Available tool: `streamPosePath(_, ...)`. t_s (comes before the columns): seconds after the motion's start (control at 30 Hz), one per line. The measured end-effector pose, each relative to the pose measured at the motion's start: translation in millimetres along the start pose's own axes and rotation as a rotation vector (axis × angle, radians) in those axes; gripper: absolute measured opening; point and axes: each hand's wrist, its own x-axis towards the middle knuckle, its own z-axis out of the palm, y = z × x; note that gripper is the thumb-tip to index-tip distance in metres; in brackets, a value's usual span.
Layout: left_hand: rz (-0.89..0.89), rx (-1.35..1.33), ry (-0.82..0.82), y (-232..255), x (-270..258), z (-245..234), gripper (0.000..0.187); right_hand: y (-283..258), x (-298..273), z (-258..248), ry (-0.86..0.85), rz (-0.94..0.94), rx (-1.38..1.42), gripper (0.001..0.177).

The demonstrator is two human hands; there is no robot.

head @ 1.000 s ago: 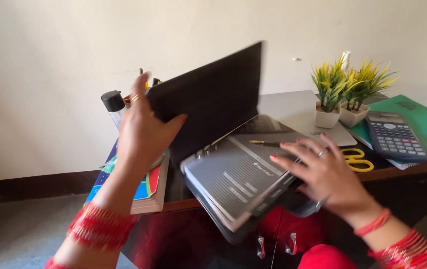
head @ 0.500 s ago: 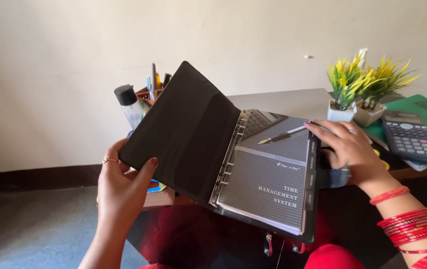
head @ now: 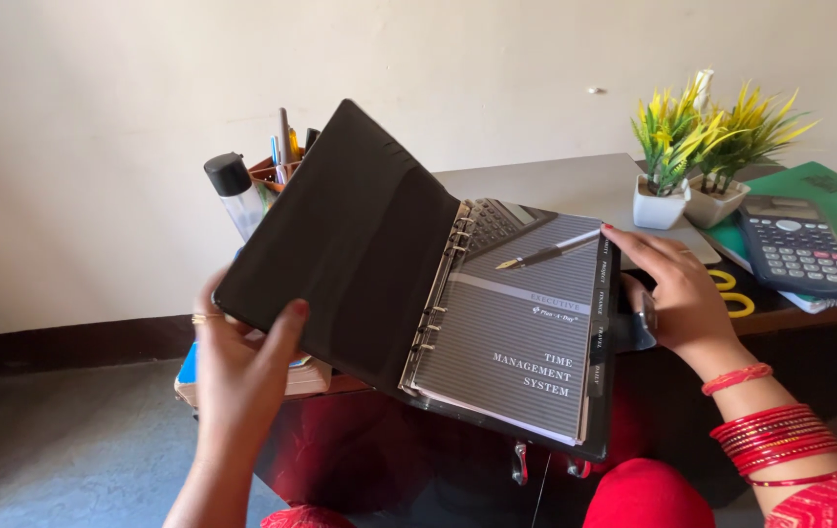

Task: The person wipes the covers and pages of a dictionary and a black planner with a green patterned cloth. They flip through the planner pages while wiping each section, then close the planner and place the cloth on top of the dictionary.

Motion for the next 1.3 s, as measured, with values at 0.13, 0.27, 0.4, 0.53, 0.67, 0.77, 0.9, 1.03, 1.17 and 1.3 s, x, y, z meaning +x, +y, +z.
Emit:
streamPosePath(0.13,-0.189,0.047,-0.105,-24,-6,22,0.028,13,-1,6,0.010,0.080,0.089,0.065)
streamPosePath(0.27,-0.105,0.200,-0.106,-21,-3,24,0.035,26,8,-2,0.018,0.364,0.641,0.047)
streamPosePath(0.4,-0.134,0.496,-0.222,20,2,20,0.036,-56,20,-49,0.098,0.476,0.743,0.049)
streamPosePath(0.53,-0.127,1.068,-0.221,29,13,-10,0.067,-96,13,-60,-0.121,0.131,0.203,0.050)
streamPosePath(0.67,-0.143,0.938,-0.174,26,14,-37,0.046,-118,5,-13,-0.182,-0.168,-0.057,0.072)
streamPosePath(0.77,0.000,0.882,-0.142,-8,25,-47,0.027,-133,-10,35,-0.284,-0.248,-0.382,0.115)
streamPosePath(0.9,0.268,0.855,-0.185,-46,33,-52,0.046,-164,-45,68,0.052,-0.431,-0.709,0.190)
streamPosePath(1.03,0.301,0.783,0.013,-69,42,-52,0.042,-173,-48,60,-0.125,-0.287,-0.393,0.124)
streamPosePath(1.17,0.194,0.832,-0.035,-64,58,-52,0.073,-175,-49,60,-0.144,-0.278,-0.340,0.112)
streamPosePath(1.3,0.217,0.930,-0.084,-72,75,-50,0.056,-175,-46,58,-0.180,-0.254,-0.314,0.110)
